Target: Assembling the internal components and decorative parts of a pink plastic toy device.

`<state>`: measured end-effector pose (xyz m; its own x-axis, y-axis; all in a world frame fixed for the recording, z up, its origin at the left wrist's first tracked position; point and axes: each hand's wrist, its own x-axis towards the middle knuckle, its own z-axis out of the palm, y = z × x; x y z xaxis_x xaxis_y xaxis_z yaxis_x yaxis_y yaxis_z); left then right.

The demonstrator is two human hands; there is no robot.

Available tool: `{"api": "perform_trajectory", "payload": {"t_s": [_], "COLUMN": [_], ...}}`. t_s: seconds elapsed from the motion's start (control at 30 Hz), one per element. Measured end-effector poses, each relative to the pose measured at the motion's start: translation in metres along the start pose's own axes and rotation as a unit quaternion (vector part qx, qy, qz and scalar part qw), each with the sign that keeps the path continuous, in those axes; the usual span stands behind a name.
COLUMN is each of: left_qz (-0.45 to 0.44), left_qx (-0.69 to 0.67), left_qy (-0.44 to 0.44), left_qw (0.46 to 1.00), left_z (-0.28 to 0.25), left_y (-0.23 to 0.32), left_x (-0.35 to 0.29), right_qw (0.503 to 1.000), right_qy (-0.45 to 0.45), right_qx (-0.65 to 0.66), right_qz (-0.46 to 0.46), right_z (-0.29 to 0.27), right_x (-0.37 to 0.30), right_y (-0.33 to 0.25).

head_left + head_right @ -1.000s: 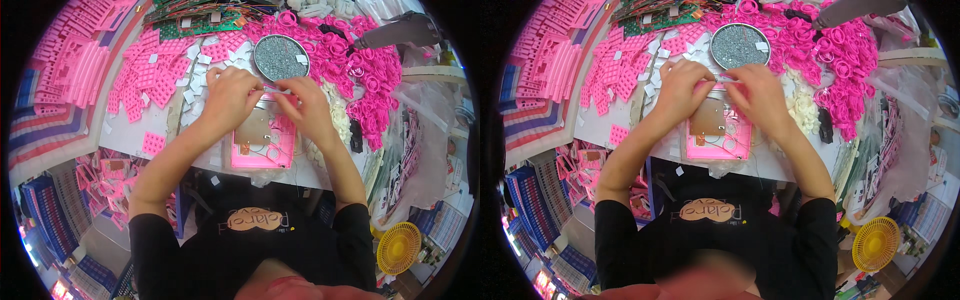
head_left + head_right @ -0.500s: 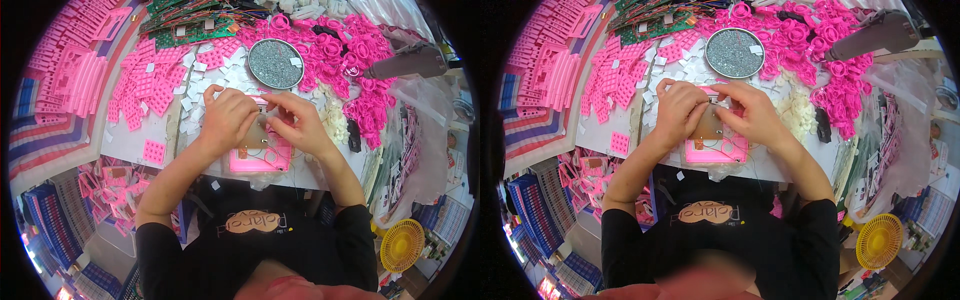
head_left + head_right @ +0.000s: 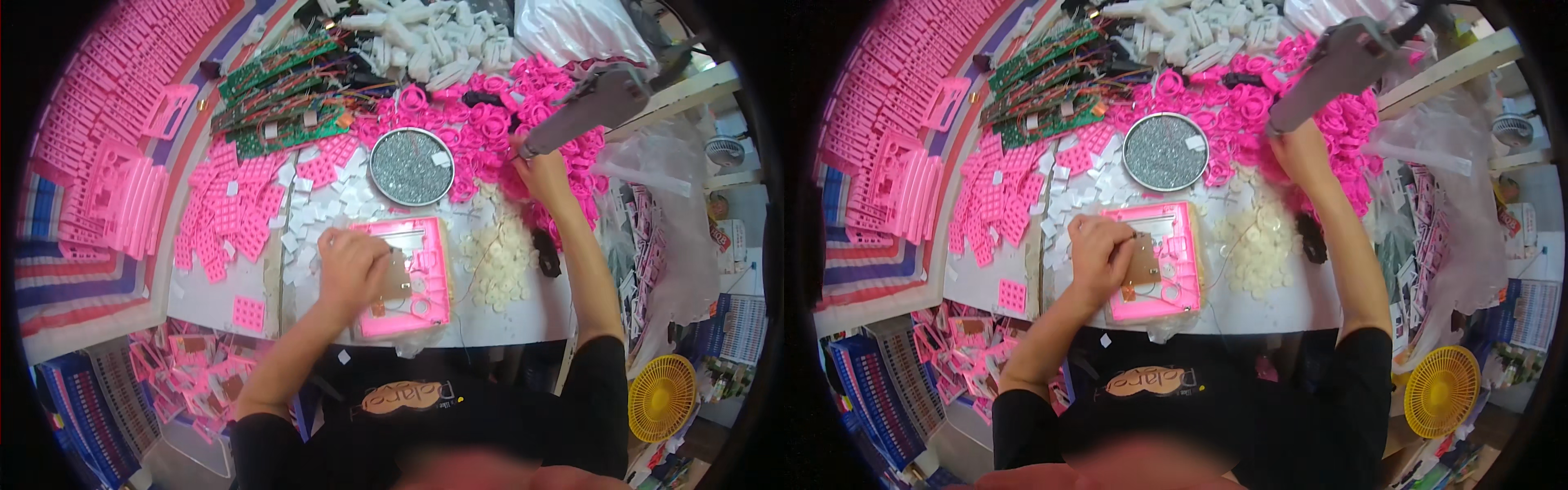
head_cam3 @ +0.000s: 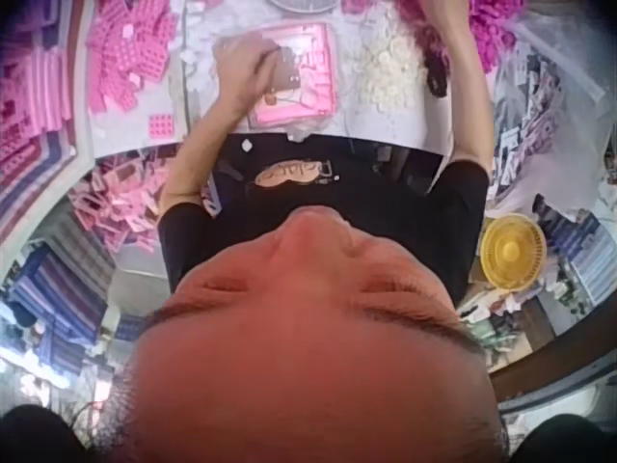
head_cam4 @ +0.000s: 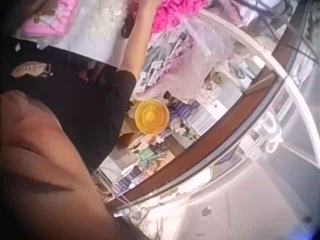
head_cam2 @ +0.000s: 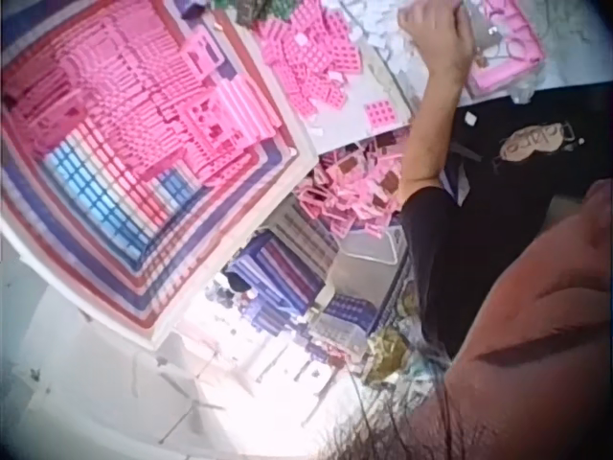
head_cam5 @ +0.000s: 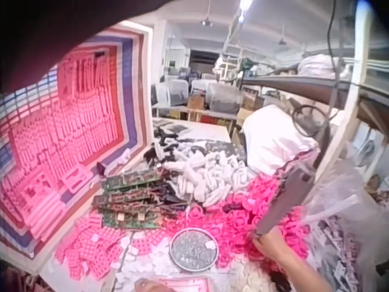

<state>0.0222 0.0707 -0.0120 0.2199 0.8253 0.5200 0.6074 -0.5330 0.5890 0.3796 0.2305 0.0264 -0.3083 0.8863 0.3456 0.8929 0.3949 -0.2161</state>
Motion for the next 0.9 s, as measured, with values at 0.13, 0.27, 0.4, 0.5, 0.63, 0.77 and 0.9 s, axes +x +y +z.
{"api": "perform_trajectory", "payload": {"t_s": [0.13,0.27,0.4,0.5,0.63,0.77,0.9], "left_qz": [-0.013,-0.057,-0.125,-0.145,-0.116,-0.069,-0.042], "left_qx": [-0.031,-0.029,-0.055,-0.087,-0.042,-0.031,-0.062], "left_qy": [-0.006,0.024,0.007,0.032,0.033,0.019,-0.043], "left_qw": [0.999,0.998,0.991,0.985,0.992,0.997,0.996], "left_z": [-0.003,-0.012,-0.018,-0.02,-0.029,-0.031,-0.039], "left_y": [0.005,0.008,0.003,-0.003,-0.007,-0.013,-0.018], "left_x": [-0.001,0.0,-0.001,-0.005,-0.01,-0.002,0.006], "right_qw": [0.976,0.965,0.983,0.972,0.825,0.935,0.921], "right_qy": [0.095,0.014,-0.003,0.178,0.28,0.037,-0.152], "right_qx": [-0.028,-0.108,-0.091,0.145,0.46,0.342,0.299], "right_qz": [-0.194,-0.237,-0.16,-0.049,0.172,-0.081,-0.2], "right_z": [0.061,0.085,0.05,0.027,-0.032,-0.028,-0.008], "right_x": [0.123,0.174,0.16,0.099,-0.016,-0.104,-0.071], "right_y": [0.027,0.025,0.017,0.041,-0.003,-0.091,-0.175]}}
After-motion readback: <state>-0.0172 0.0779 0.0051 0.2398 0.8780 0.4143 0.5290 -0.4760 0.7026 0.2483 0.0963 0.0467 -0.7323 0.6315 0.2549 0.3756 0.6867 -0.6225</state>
